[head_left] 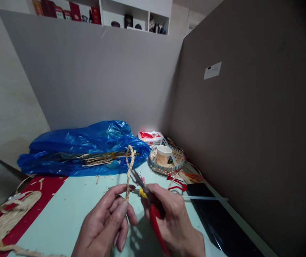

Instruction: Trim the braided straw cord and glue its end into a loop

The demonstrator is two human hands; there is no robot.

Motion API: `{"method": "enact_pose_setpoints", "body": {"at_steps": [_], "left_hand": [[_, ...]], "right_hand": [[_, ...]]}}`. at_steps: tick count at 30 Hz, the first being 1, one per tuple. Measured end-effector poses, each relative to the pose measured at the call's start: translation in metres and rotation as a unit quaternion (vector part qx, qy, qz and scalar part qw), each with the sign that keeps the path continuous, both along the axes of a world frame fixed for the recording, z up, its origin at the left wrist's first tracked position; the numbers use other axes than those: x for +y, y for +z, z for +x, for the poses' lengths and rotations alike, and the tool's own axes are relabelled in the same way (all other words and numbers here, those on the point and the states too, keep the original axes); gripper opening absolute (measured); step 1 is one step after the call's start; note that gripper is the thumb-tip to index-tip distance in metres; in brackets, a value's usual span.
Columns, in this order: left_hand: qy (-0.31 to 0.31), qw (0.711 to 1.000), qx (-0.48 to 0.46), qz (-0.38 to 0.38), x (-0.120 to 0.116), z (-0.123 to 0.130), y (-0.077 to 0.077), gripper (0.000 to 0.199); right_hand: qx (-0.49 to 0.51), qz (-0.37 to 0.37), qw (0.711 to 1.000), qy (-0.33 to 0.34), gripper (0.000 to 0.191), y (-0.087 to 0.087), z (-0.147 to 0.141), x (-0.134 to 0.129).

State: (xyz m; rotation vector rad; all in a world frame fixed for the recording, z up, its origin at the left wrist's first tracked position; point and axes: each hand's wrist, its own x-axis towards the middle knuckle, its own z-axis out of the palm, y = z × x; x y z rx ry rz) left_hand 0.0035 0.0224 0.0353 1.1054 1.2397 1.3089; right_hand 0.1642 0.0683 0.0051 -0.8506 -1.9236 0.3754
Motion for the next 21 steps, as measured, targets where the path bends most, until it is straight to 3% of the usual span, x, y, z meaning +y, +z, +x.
{"method": "enact_pose_setpoints", "body": {"at_steps": [4, 7, 21], "left_hand": [[-0.003, 1.000, -0.011, -0.003, 0.001, -0.002, 0.008, 0.035], [0.041, 0.999, -0.024, 0.018, 0.002, -0.004, 0.013, 0.031], [0.107, 0.992, 0.007, 0.064, 0.003, -0.013, 0.020, 0.031]], "right_hand": [[0.049, -0.041, 0.997, -0.043, 0.006, 0.004, 0.001, 0.004], [0.051, -0.069, 0.995, -0.044, 0.007, 0.003, 0.001, 0.006], [0.025, -0.016, 1.000, -0.010, 0.008, 0.003, -0.002, -0.002]]}}
